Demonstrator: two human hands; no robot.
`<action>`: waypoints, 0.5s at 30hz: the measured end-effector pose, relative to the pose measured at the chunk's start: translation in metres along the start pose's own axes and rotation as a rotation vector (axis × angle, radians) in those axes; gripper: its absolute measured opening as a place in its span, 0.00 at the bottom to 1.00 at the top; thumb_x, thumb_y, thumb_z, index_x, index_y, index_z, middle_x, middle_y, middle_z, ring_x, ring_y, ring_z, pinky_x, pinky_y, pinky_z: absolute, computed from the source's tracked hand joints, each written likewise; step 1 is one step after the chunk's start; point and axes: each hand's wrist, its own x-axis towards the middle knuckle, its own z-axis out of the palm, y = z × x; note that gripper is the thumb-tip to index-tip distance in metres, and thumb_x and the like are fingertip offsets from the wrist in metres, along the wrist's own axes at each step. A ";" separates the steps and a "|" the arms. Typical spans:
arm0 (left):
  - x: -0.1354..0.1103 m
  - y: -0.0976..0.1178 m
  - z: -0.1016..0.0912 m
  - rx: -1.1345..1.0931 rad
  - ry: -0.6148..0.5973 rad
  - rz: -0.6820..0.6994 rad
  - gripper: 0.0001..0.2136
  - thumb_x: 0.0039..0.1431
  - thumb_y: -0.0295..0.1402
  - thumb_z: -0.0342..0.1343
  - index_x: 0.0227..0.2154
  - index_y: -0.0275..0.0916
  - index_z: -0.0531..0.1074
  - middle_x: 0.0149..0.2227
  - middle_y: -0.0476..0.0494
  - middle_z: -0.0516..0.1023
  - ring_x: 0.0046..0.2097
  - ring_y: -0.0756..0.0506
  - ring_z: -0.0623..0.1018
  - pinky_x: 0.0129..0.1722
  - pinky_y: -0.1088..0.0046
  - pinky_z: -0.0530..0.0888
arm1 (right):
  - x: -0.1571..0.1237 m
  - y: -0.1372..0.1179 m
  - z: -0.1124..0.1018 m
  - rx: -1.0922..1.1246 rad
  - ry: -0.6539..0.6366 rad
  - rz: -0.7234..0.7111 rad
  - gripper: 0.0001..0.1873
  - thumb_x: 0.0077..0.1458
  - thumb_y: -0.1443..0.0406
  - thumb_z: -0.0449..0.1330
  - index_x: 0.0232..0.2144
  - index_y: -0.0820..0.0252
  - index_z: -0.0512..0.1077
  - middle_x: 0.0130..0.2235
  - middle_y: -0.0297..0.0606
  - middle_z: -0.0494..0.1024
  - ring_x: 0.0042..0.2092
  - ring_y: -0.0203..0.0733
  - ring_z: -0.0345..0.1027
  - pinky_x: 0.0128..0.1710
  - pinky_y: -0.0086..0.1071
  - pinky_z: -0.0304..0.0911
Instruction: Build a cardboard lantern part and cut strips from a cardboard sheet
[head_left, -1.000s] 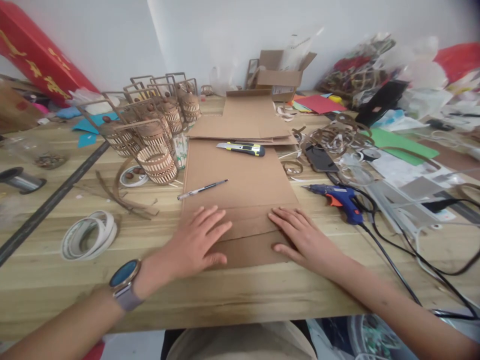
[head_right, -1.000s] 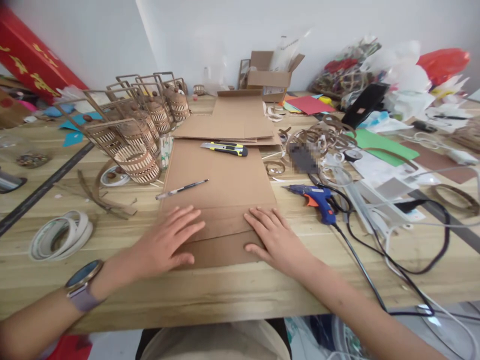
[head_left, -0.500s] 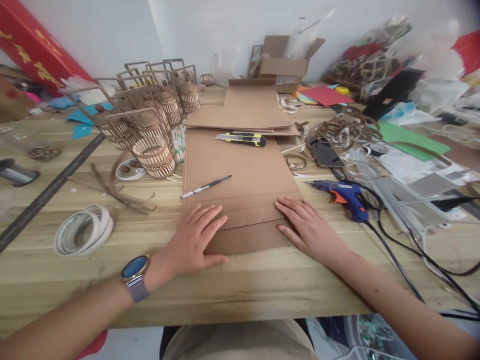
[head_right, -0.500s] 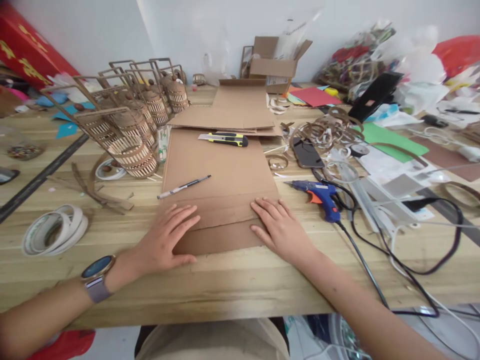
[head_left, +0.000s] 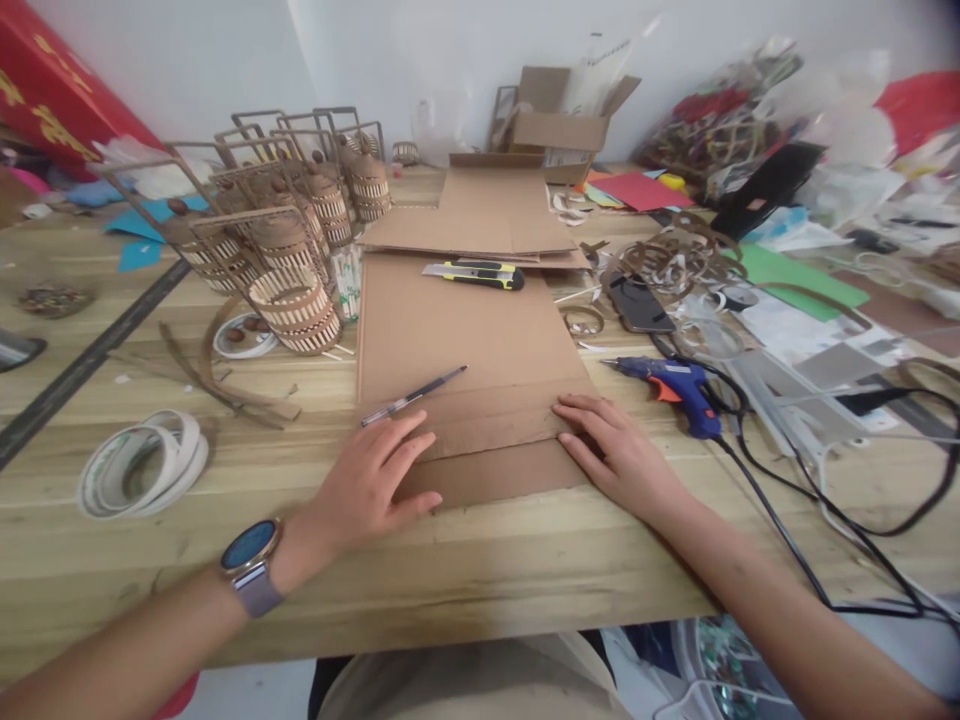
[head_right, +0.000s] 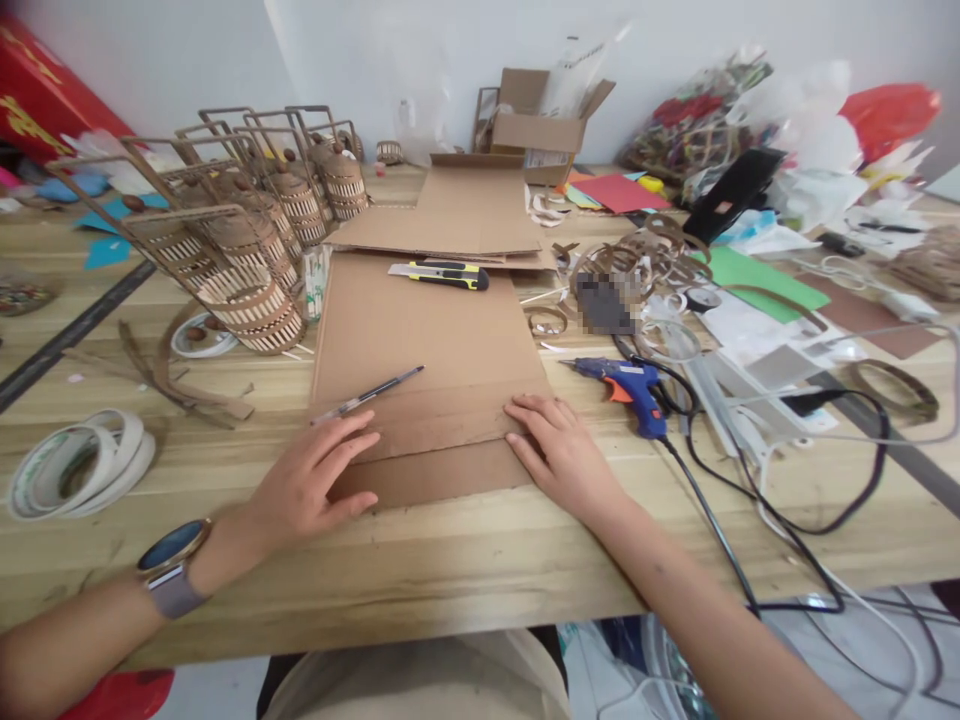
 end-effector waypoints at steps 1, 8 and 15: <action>0.000 0.000 0.000 -0.001 0.009 -0.004 0.22 0.65 0.45 0.50 0.53 0.33 0.69 0.56 0.29 0.72 0.55 0.36 0.73 0.55 0.53 0.71 | 0.001 -0.001 -0.001 0.004 0.006 -0.001 0.16 0.65 0.60 0.51 0.51 0.58 0.71 0.53 0.48 0.75 0.55 0.51 0.69 0.56 0.51 0.64; -0.004 -0.004 -0.001 -0.007 -0.011 -0.005 0.13 0.65 0.36 0.52 0.46 0.35 0.75 0.52 0.34 0.76 0.53 0.38 0.74 0.53 0.56 0.73 | 0.003 -0.002 -0.003 0.036 0.032 -0.009 0.14 0.62 0.60 0.55 0.47 0.55 0.74 0.49 0.46 0.78 0.50 0.51 0.72 0.50 0.51 0.67; -0.008 -0.004 -0.011 -0.068 -0.038 -0.001 0.12 0.68 0.30 0.48 0.42 0.39 0.77 0.50 0.38 0.77 0.51 0.42 0.74 0.51 0.60 0.75 | 0.005 0.009 -0.020 0.135 -0.026 -0.067 0.10 0.61 0.62 0.57 0.41 0.56 0.76 0.43 0.43 0.80 0.46 0.47 0.73 0.48 0.46 0.69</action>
